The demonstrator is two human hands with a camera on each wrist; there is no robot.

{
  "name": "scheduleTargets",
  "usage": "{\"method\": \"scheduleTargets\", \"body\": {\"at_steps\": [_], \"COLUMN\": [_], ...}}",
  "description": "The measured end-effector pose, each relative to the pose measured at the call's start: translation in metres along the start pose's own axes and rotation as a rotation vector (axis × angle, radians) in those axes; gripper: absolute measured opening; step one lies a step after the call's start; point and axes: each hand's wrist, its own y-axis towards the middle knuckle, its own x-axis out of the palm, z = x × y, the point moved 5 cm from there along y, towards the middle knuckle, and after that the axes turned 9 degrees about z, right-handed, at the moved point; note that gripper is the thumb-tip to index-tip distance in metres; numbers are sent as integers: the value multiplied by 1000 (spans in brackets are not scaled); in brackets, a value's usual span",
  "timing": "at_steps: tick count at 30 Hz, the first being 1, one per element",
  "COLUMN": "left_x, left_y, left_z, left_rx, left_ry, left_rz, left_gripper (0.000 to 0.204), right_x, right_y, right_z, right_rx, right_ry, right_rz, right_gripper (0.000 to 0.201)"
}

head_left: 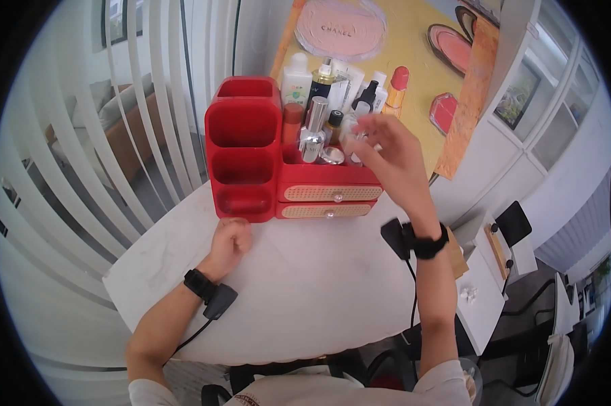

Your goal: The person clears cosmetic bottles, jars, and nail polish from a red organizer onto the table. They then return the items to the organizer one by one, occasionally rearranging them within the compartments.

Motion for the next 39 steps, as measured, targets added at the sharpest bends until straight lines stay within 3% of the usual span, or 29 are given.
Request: {"method": "scheduleTargets", "body": {"at_steps": [5,8,9,13,20,23,26,27,29,32,34,39], "left_x": [-4,-1,1,-2,-1,0,1,1,-1,1,0,-2], "left_y": [7,6,6,7,6,5,6,6,6,9,8,10], "left_z": [-6,-5,-4,-6,-7,-5,-4,-4,-5,-7,-6,-6], "left_rx": [-17,-27,-25,-34,-46,-30,-17,-21,-21,-38,-2,-44], "left_ry": [5,-5,6,-14,-12,21,33,37,32,38,67,41], "left_rz": [21,25,20,-33,-5,24,-1,-4,-6,-26,-25,12], "left_gripper": [33,34,34,33,34,33,33,34,34,36,33,34], "right_x": [35,47,48,51,20,19,21,25,32,45,56,78], "right_y": [37,42,43,43,54,39,7,-4,-32,-62,-76,-87], "right_z": [6,18,18,19,-59,-75,-54,-36,-5,12,27,36], "right_rx": [70,63,-37,-46,-173,-166,1,-41,37,-42,48,66], "right_ry": [-144,-152,-212,-145,96,59,-159,-81,-115,-206,-130,-117], "right_rz": [-51,-91,-38,24,194,108,-5,-39,-120,-148,-223,-288], "right_gripper": [46,47,41,35,30,27,24,25,30,31,32,29]}}
